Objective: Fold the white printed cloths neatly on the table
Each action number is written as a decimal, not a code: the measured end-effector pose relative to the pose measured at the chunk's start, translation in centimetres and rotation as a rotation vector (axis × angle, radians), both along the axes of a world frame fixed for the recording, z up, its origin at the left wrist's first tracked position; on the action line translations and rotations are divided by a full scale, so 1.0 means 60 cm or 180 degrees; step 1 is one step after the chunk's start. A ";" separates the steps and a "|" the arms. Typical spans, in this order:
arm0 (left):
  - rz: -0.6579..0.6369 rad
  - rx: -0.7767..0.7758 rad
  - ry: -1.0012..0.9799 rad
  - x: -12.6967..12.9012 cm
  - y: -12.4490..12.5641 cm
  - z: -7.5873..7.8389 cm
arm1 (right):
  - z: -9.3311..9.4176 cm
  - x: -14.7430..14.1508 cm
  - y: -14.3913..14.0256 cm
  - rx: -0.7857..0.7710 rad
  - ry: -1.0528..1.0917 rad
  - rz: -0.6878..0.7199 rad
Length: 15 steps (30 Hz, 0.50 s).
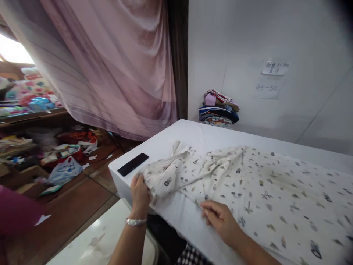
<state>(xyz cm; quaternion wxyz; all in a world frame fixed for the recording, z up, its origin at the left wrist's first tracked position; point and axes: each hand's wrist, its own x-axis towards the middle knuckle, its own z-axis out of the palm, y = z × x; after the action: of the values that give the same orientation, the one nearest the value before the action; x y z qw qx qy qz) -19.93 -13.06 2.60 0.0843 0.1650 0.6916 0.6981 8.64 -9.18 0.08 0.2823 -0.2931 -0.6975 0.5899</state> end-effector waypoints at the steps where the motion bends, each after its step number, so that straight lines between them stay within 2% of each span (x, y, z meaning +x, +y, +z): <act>1: 0.0028 -0.0098 0.0114 -0.008 -0.001 -0.008 | 0.010 -0.002 0.008 -0.0070 -0.0099 0.0111; 4: -0.0120 -0.0506 0.0922 -0.015 0.010 -0.021 | 0.047 -0.019 0.060 -0.0046 -0.0436 0.0314; 6: -0.0453 -0.0912 0.1408 -0.016 0.029 -0.019 | 0.075 -0.043 0.118 0.0057 -0.0564 0.0316; 9: -0.1053 -0.1912 0.1831 -0.024 0.064 -0.012 | 0.107 -0.102 0.219 0.0045 -0.0602 0.0003; 12: -0.1523 -0.2751 0.2079 -0.033 0.086 -0.013 | 0.116 -0.174 0.309 -0.0236 -0.0658 -0.0436; 15: -0.1575 -0.2829 0.2211 -0.036 0.087 -0.022 | 0.106 -0.238 0.372 -0.0298 -0.1123 -0.0658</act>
<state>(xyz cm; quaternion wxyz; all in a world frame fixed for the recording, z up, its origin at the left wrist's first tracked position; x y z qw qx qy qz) -22.12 -7.83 1.30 0.0743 0.4874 0.8447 0.2081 -5.65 13.14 6.42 0.2008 -0.4747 -0.6741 0.5291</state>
